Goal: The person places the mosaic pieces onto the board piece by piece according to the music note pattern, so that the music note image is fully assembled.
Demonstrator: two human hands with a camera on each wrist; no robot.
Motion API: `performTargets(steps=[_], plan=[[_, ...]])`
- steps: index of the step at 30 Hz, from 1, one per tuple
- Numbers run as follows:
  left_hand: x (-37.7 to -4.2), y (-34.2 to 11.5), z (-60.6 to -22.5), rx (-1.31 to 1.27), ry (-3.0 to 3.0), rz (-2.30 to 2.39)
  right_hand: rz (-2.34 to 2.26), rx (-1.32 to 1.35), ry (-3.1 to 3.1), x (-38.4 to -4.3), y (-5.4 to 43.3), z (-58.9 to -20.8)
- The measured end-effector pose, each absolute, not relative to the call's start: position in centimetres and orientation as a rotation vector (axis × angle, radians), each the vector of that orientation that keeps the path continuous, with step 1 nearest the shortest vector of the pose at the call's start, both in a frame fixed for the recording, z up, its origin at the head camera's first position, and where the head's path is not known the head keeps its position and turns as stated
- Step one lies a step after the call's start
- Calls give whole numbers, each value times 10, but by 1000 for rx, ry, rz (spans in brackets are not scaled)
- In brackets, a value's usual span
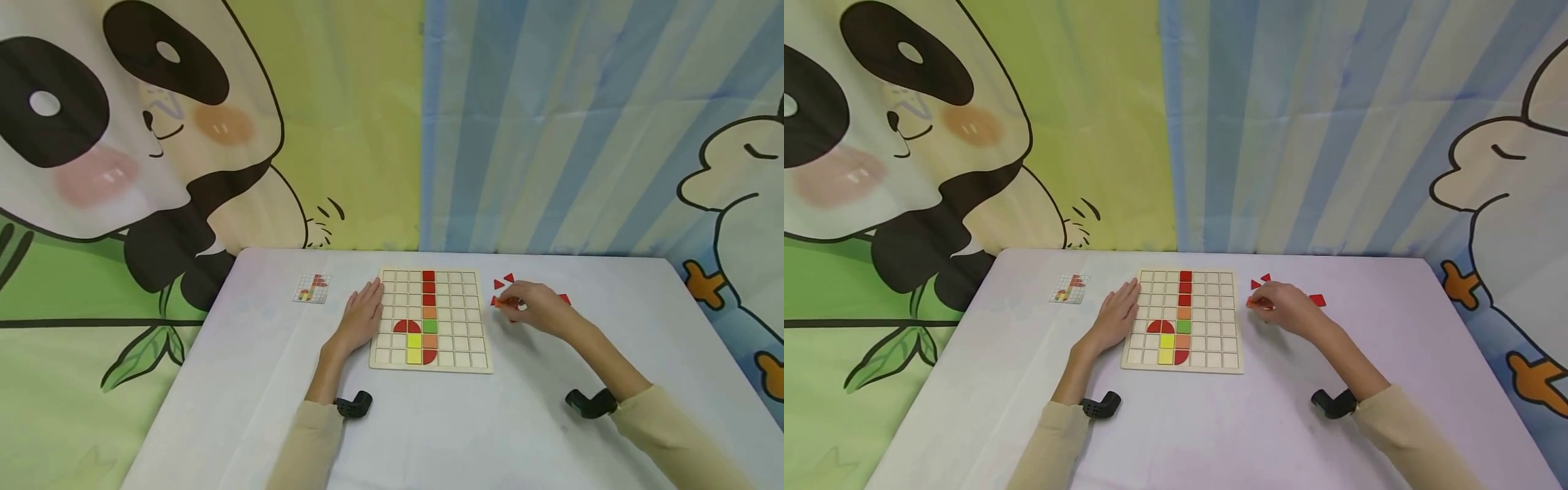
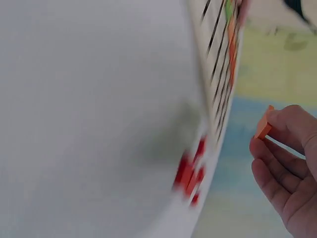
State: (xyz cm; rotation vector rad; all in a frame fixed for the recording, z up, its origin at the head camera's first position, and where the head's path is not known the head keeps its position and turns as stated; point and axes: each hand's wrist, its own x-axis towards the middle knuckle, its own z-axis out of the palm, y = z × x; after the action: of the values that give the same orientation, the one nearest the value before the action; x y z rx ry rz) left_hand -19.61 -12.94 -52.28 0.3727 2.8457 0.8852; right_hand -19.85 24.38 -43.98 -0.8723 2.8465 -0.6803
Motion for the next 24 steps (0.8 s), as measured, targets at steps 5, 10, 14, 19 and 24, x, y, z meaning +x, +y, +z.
performTargets(steps=[5,10,14,19,24], plan=[[-196,-130,-523,381,2856,901,-719,-1110,2710,-173,179,-435],[-196,-131,-524,379,2852,892,-722,-1322,2593,-159,124,-444],[-196,-130,-524,395,2855,884,-661,-1390,2597,-159,95,-456],[-196,-131,-524,397,2850,887,-506,-1401,2620,-162,73,-468],[-197,-131,-525,391,2853,900,-423,-1430,2652,-164,65,-469]])
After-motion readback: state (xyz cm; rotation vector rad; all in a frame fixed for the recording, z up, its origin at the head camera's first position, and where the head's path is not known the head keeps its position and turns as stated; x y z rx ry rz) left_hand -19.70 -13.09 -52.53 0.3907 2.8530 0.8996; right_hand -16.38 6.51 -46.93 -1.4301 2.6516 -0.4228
